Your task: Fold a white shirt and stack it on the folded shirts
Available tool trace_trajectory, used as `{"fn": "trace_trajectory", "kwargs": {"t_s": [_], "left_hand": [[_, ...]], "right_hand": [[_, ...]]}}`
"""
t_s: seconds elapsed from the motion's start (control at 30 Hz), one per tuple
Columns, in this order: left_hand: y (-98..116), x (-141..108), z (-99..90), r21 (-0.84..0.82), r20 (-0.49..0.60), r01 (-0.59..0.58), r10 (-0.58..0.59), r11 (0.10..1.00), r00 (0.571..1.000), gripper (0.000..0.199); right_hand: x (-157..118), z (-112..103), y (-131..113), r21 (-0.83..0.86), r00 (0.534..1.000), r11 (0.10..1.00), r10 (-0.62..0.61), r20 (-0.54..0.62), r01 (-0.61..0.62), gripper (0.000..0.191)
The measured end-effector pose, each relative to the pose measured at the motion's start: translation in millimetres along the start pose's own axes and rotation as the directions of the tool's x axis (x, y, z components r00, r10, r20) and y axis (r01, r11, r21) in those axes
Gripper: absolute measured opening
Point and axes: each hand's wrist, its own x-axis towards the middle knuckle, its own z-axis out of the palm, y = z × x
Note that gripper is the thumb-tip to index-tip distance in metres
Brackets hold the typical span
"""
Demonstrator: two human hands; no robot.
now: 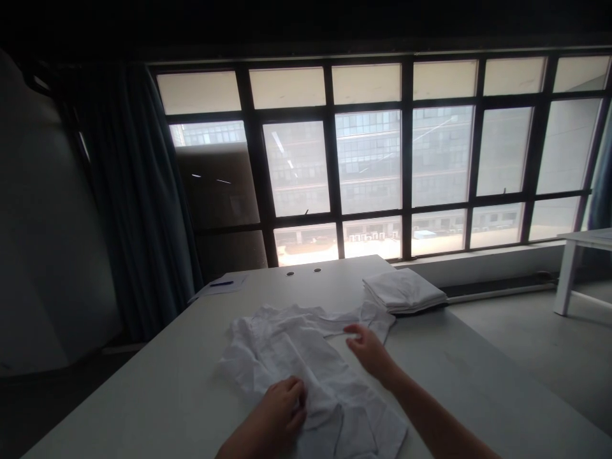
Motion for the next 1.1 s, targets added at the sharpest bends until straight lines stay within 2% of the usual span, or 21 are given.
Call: {"fn": "trace_trajectory", "kwargs": {"t_s": [0.07, 0.1, 0.13, 0.2, 0.27, 0.37, 0.47, 0.6, 0.67, 0.73, 0.8, 0.83, 0.9, 0.97, 1.03, 1.1], "left_hand": [[1.2, -1.8, -2.0, -0.003, 0.012, 0.048, -0.048, 0.999, 0.999, 0.035], [-0.8, -2.6, -3.2, 0.0, 0.013, 0.072, -0.072, 0.997, 0.997, 0.045], [-3.8, -3.4, -4.8, -0.002, 0.017, 0.091, -0.091, 0.996, 0.996, 0.05], [-10.2, -6.3, -9.9, -0.011, 0.038, 0.116, -0.115, 0.993, 0.993, 0.047], [-13.8, -11.5, -18.2, -0.016, 0.062, 0.138, -0.136, 0.99, 0.989, 0.037], [-14.5, -23.5, -35.8, -0.007, 0.135, 0.219, -0.216, 0.976, 0.967, 0.032], [-21.2, -37.0, -53.5, 0.011, 0.21, 0.355, -0.35, 0.935, 0.913, 0.029], [-50.9, -51.7, -67.2, -0.034, 0.265, 0.556, -0.529, 0.83, 0.806, 0.024], [-66.9, -56.2, -70.9, -0.052, 0.294, 0.602, -0.564, 0.797, 0.772, 0.032], [-77.6, -57.3, -73.0, -0.067, 0.259, 0.592, -0.559, 0.803, 0.788, 0.037], [-82.1, -53.2, -71.4, -0.073, 0.148, 0.528, -0.514, 0.846, 0.845, 0.039], [-82.8, -49.0, -68.3, -0.064, 0.077, 0.473, -0.468, 0.879, 0.88, 0.044], [-83.6, -37.9, -56.3, -0.035, -0.044, 0.341, -0.342, 0.939, 0.939, 0.053], [-86.5, -26.3, -38.1, -0.013, -0.083, 0.261, -0.261, 0.965, 0.962, 0.057], [-92.3, -18.0, -18.7, -0.02, -0.035, 0.289, -0.289, 0.957, 0.957, 0.065], [-98.8, -14.9, -4.3, -0.034, 0.03, 0.355, -0.355, 0.934, 0.935, 0.075]], "right_hand": [[-29.3, 22.3, -8.0, -0.086, 0.978, 0.994, -0.044, 0.205, 0.062, 0.021], [-43.4, 31.0, -11.7, -0.237, 0.939, 0.959, -0.069, 0.336, 0.155, 0.021], [-55.9, 37.8, -15.0, -0.344, 0.915, 0.91, -0.084, 0.395, 0.232, 0.024], [-73.5, 45.5, -19.6, -0.482, 0.877, 0.805, -0.095, 0.471, 0.346, 0.032], [-78.5, 46.8, -20.2, -0.521, 0.867, 0.768, -0.089, 0.49, 0.374, 0.039], [-65.0, 40.5, -11.5, -0.557, 0.871, 0.752, -0.046, 0.489, 0.353, 0.052], [-39.0, 26.1, 7.2, -0.648, 0.9, 0.705, 0.033, 0.435, 0.287, 0.059], [-9.8, 0.3, 35.2, -0.736, 0.936, 0.65, 0.107, 0.336, 0.19, 0.059], [-2.2, -8.6, 43.8, -0.779, 0.953, 0.61, 0.126, 0.277, 0.145, 0.059], [0.0, -10.1, 45.0, -0.826, 0.973, 0.553, 0.111, 0.204, 0.11, 0.054], [-4.1, -3.4, 38.1, -0.84, 0.984, 0.529, 0.045, 0.171, 0.122, 0.046], [-8.8, 2.4, 32.3, -0.821, 0.982, 0.547, -0.002, 0.191, 0.16, 0.042], [-23.0, 16.9, 18.7, -0.727, 0.951, 0.621, -0.114, 0.287, 0.293, 0.037], [-41.1, 31.4, 6.4, -0.586, 0.884, 0.677, -0.228, 0.409, 0.446, 0.035], [-58.3, 43.2, -1.1, -0.455, 0.792, 0.683, -0.314, 0.523, 0.571, 0.038], [-70.1, 51.2, -3.5, -0.357, 0.699, 0.666, -0.356, 0.62, 0.655, 0.033]]}}
